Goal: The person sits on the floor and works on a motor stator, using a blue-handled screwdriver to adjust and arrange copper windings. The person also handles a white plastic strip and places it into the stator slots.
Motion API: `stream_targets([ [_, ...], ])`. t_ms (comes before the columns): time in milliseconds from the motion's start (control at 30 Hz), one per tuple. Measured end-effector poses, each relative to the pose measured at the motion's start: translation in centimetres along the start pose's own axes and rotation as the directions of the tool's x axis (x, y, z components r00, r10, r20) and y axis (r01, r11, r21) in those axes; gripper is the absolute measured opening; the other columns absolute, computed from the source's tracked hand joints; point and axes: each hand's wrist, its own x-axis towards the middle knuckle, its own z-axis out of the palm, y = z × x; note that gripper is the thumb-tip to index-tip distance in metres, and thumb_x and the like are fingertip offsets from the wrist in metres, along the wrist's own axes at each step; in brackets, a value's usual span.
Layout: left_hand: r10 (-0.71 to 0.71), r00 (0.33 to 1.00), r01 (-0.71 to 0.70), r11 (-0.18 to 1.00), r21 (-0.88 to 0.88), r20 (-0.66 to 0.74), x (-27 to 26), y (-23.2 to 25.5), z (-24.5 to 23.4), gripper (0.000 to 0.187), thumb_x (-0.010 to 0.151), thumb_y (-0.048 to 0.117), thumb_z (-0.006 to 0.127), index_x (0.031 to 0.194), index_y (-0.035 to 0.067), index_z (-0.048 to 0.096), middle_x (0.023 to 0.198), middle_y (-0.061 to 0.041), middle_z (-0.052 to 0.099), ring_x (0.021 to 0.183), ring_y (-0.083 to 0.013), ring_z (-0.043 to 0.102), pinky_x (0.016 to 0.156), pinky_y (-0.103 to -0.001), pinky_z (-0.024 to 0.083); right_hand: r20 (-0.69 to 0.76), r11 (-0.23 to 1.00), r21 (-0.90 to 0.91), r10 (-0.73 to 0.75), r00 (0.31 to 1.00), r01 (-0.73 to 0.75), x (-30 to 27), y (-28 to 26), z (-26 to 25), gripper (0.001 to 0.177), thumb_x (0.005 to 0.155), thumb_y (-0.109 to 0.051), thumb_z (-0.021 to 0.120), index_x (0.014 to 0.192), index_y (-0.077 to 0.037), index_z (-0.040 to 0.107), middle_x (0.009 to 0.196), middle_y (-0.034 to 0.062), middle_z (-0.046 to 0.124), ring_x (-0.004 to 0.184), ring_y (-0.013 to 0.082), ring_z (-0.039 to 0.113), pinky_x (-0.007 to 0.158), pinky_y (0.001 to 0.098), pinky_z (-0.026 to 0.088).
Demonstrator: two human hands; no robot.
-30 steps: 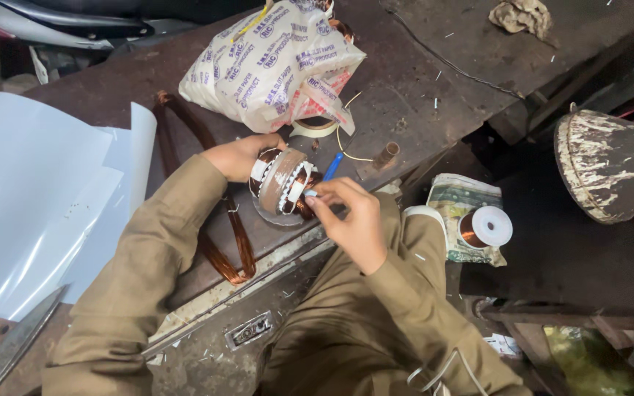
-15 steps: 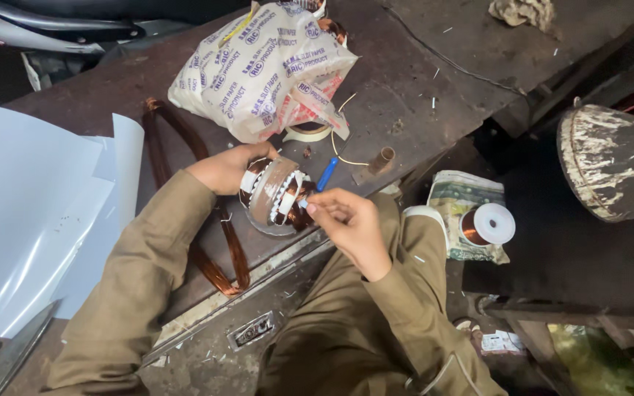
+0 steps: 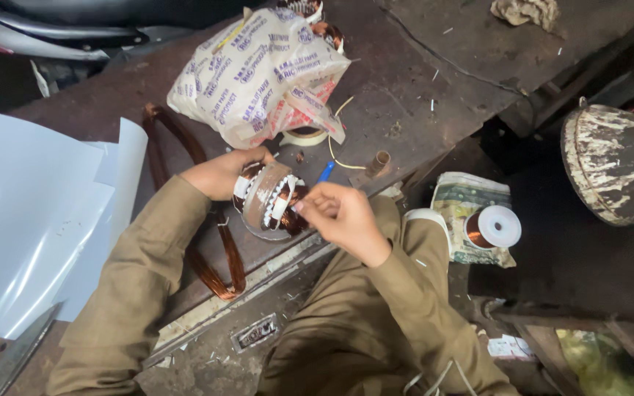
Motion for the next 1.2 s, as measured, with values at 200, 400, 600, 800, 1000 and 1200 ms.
stream_targets([
  [200, -0.026, 1.0, 0.026, 1.0, -0.015, 0.016, 0.1, 0.0, -0.1, 0.032, 0.086, 0.014, 0.074, 0.114, 0.009, 0.061, 0.102, 0.002, 0.064, 0.096, -0.0059, 0.055, 0.085, -0.025, 0.048, -0.303, 0.983, -0.129, -0.165, 0.938, 0.132, -1.1, -0.5, 3.3, 0.014, 0.081, -0.002, 0.078, 0.083, 0.002, 0.065, 0.072, 0.001, 0.067, 0.064, 0.0017, 0.057, 0.06, 0.0196, 0.049],
  [400, -0.001, 0.999, 0.004, 0.995, 0.095, -0.038, 0.1, -0.1, 0.0, 0.035, 0.083, 0.012, 0.075, 0.116, 0.008, 0.064, 0.106, 0.0, 0.069, 0.098, -0.0074, 0.06, 0.088, -0.027, 0.051, -0.315, 0.921, -0.335, -0.31, 0.897, 0.201, -2.2, -2.5, 3.3, 0.011, 0.081, -0.002, 0.078, 0.085, 0.0, 0.067, 0.078, 0.0076, 0.069, 0.064, 0.014, 0.069, 0.06, 0.0269, 0.054],
  [600, -0.044, 0.973, 0.074, 0.99, 0.123, -0.227, -1.6, 1.3, -0.5, 0.03, 0.069, 0.011, 0.081, 0.097, 0.004, 0.073, 0.087, -0.003, 0.072, 0.082, -0.0124, 0.068, 0.076, -0.033, 0.056, -0.206, 0.856, -0.45, -0.377, 0.903, 0.255, -2.7, -4.9, 2.8, 0.006, 0.086, -0.003, 0.073, 0.087, 0.0, 0.067, 0.081, 0.0122, 0.067, 0.069, 0.0272, 0.07, 0.062, 0.0359, 0.053],
  [800, 0.0, 0.946, 0.15, 0.887, 0.437, -0.324, -2.2, 2.4, -0.5, 0.022, 0.066, 0.015, 0.084, 0.08, 0.001, 0.073, 0.066, -0.014, 0.059, 0.059, -0.014, 0.056, 0.062, -0.034, 0.049, -0.103, 0.746, -0.57, -0.481, 0.871, 0.345, -2.4, -3.6, 3.0, 0.006, 0.088, -0.001, 0.069, 0.087, 0.001, 0.064, 0.082, 0.0165, 0.061, 0.073, 0.0373, 0.062, 0.066, 0.0434, 0.049],
  [1000, -0.007, 0.96, 0.112, 0.925, 0.362, -0.28, -1.7, 2.3, -0.7, 0.019, 0.067, 0.014, 0.081, 0.077, 0.001, 0.071, 0.057, -0.009, 0.053, 0.057, -0.0101, 0.045, 0.057, -0.032, 0.045, -0.129, 0.979, 0.19, -0.044, 0.991, 0.068, -1.6, 0.3, 1.8, 0.011, 0.089, -0.006, 0.077, 0.094, 0.002, 0.072, 0.082, 0.0048, 0.074, 0.071, 0.0081, 0.067, 0.064, 0.0244, 0.056],
  [1200, 0.0, 0.964, 0.102, 0.923, 0.372, -0.265, -1.6, 1.7, -0.6, 0.021, 0.071, 0.014, 0.082, 0.077, -0.001, 0.069, 0.059, -0.008, 0.05, 0.059, -0.0103, 0.045, 0.057, -0.032, 0.045, 0.047, 0.914, 0.396, 0.073, 0.996, -0.086, 0.2, 2.7, 0.8, 0.01, 0.087, -0.001, 0.078, 0.088, 0.001, 0.068, 0.077, 0.0042, 0.071, 0.064, 0.0078, 0.066, 0.057, 0.0249, 0.056],
])
